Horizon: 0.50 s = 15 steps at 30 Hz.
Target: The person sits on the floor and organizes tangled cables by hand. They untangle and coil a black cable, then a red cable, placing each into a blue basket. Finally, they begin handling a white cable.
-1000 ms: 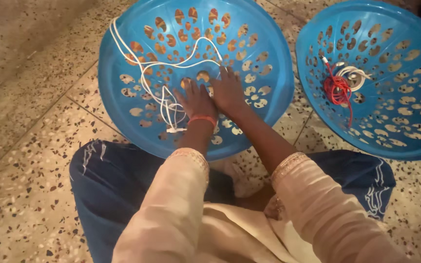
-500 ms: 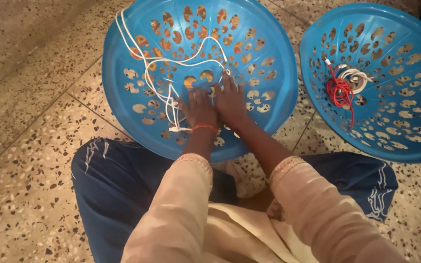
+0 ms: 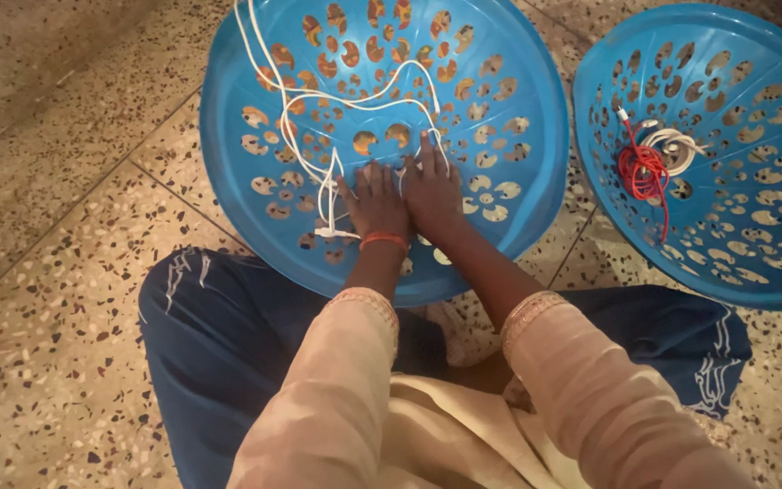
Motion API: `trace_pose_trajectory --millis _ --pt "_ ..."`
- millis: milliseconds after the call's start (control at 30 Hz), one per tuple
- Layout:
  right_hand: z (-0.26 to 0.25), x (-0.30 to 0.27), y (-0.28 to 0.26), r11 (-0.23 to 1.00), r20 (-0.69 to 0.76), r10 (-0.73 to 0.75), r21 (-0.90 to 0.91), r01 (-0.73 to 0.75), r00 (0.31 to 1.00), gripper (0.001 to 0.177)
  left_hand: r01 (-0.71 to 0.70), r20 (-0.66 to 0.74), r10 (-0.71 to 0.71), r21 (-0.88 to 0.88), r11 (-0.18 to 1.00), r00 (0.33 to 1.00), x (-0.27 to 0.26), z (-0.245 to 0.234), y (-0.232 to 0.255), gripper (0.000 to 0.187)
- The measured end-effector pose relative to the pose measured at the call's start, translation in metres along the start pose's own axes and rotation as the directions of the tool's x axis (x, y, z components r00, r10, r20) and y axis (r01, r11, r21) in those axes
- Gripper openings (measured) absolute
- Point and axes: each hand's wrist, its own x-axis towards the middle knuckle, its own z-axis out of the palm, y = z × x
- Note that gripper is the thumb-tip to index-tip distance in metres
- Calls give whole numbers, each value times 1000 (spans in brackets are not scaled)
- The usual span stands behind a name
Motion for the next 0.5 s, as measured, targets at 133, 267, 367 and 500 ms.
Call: trace_pose_trajectory --millis 133,267,367,500 --pt "1 -1 0 1000 7 7 15 -7 1000 53 1 -38 0 23 1000 999 1 4 -1 63" --pt "-7 1 -1 1000 28 0 21 0 1000 58 -4 -46 4 -1 1000 999 3 7 0 62" --pt "-19 2 -4 997 57 9 82 -14 998 56 -18 -23 18 11 1000 1000 3 5 -2 62" --pt "-39 7 4 953 146 31 294 -74 989 72 -22 -26 21 -29 999 999 2 -4 -5 61"
